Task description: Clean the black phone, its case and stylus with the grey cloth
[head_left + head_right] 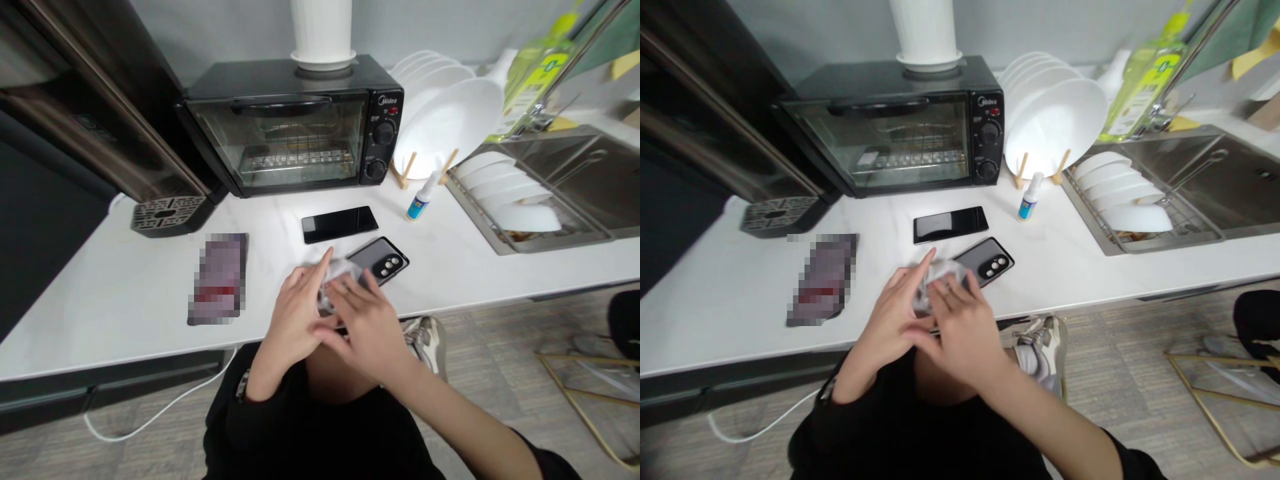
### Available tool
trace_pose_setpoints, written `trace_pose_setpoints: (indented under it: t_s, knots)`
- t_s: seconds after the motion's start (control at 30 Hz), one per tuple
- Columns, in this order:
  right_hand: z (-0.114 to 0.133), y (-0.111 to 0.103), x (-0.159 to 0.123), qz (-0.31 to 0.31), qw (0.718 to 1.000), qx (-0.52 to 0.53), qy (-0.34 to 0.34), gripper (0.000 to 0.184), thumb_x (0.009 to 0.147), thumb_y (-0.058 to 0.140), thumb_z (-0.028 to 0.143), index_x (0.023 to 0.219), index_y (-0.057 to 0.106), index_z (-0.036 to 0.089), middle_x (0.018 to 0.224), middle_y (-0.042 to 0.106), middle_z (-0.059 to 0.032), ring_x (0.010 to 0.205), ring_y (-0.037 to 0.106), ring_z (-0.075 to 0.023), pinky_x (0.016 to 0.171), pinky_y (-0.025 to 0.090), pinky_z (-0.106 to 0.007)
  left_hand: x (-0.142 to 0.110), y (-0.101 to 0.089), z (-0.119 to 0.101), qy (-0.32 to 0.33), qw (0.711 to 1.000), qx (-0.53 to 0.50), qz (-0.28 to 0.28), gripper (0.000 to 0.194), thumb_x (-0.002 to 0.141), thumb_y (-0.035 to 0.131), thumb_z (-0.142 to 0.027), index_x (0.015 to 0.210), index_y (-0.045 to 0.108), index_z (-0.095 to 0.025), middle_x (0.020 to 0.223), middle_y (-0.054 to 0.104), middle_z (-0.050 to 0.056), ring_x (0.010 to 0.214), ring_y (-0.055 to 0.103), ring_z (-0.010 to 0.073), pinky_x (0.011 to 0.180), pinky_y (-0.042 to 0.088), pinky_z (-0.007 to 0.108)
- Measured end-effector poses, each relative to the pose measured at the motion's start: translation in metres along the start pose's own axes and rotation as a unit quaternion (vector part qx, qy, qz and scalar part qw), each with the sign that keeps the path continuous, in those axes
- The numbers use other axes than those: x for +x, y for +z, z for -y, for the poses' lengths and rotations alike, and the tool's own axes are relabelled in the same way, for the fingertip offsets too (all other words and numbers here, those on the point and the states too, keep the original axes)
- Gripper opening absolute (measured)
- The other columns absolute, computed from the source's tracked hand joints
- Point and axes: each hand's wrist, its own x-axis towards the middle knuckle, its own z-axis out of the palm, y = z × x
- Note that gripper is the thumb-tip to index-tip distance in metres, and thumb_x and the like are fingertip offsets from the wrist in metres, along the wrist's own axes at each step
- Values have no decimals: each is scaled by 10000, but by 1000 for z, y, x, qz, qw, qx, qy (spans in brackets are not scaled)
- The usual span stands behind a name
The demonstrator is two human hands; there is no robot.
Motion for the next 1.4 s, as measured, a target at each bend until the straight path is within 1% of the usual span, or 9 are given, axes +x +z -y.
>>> trace_pose_setpoints:
  t_s: [0.13, 0.37, 0.53, 0.67, 0.83, 0.97, 1.1, 1.23, 1.4]
  knots:
    - [3, -12, -13, 26, 999, 28, -26, 711, 997, 480, 709, 1333, 654, 106, 1312, 751, -155, 1303, 669, -303, 1282, 317, -569, -1, -1, -1, -13, 1000, -6, 2, 1021, 806, 725, -159, 1674, 207, -300, 1529, 593, 16, 1317, 504, 268, 1158, 404, 444]
    - [-74, -43, 0, -2, 992, -116, 47, 597, 1071, 394, 613, 1338, 672, 156, 1318, 754, -126, 1255, 706, -322, 1286, 167, -680, 0, 0, -3, -4, 1000, 6, 1, 1018, 846, 816, -365, 1668, 218, -322, 1555, 576, 7, 1295, 503, 272, 1155, 402, 454]
    - [-34, -13, 18, -6, 996, -89, 26, 868, 968, 426, 781, 1328, 660, 27, 1340, 715, -240, 1314, 657, -371, 1262, 313, -599, 0, 1, 0, -3, 1000, -2, -7, 991, 842, 767, -301, 1675, 229, -298, 1523, 600, 34, 1238, 531, 278, 1124, 438, 452]
    - [7, -1, 6, 1, 999, 13, -29, 793, 959, 482, 772, 1230, 703, 61, 1224, 777, -192, 1224, 709, -305, 1298, 288, -541, 0, 1, 1, -1, 1000, -5, 4, 1021, 778, 685, -166, 1678, 212, -262, 1506, 614, 43, 1248, 539, 278, 1115, 446, 448]
    - [-35, -31, -9, 38, 999, 4, -14, 572, 1039, 462, 648, 1306, 675, 189, 1316, 761, -87, 1304, 678, -278, 1320, 170, -604, 0, -1, -5, -25, 1000, -10, 2, 1040, 829, 787, -302, 1680, 188, -307, 1533, 593, 23, 1312, 509, 277, 1157, 413, 452]
    - [-75, -42, 2, 3, 993, -103, 55, 602, 1067, 404, 619, 1379, 648, 165, 1373, 722, -137, 1306, 676, -327, 1294, 165, -671, 0, -1, -6, -8, 1000, 4, 0, 1049, 840, 821, -361, 1675, 187, -346, 1553, 581, 12, 1294, 516, 279, 1162, 393, 466]
    - [-41, -18, 11, 2, 997, -63, 34, 812, 983, 454, 748, 1380, 637, 64, 1398, 692, -208, 1381, 609, -365, 1300, 224, -631, 0, 1, -2, -4, 1000, 6, -2, 1036, 840, 792, -316, 1681, 187, -312, 1529, 599, 33, 1265, 533, 276, 1138, 416, 454]
    - [6, -1, 2, 13, 999, 36, -19, 775, 970, 493, 747, 1285, 683, 64, 1264, 763, -189, 1251, 693, -313, 1318, 246, -561, 1, 1, 0, -5, 1000, 5, 0, 1021, 796, 683, -154, 1682, 187, -262, 1503, 616, 46, 1288, 526, 276, 1124, 436, 446]
    - [-34, -28, -13, 41, 999, 8, -22, 555, 1033, 499, 628, 1338, 673, 198, 1312, 763, -86, 1280, 688, -282, 1319, 164, -623, 0, 0, -4, -10, 1000, 18, 1, 1027, 832, 777, -277, 1677, 193, -293, 1541, 581, 27, 1322, 505, 272, 1161, 402, 449]
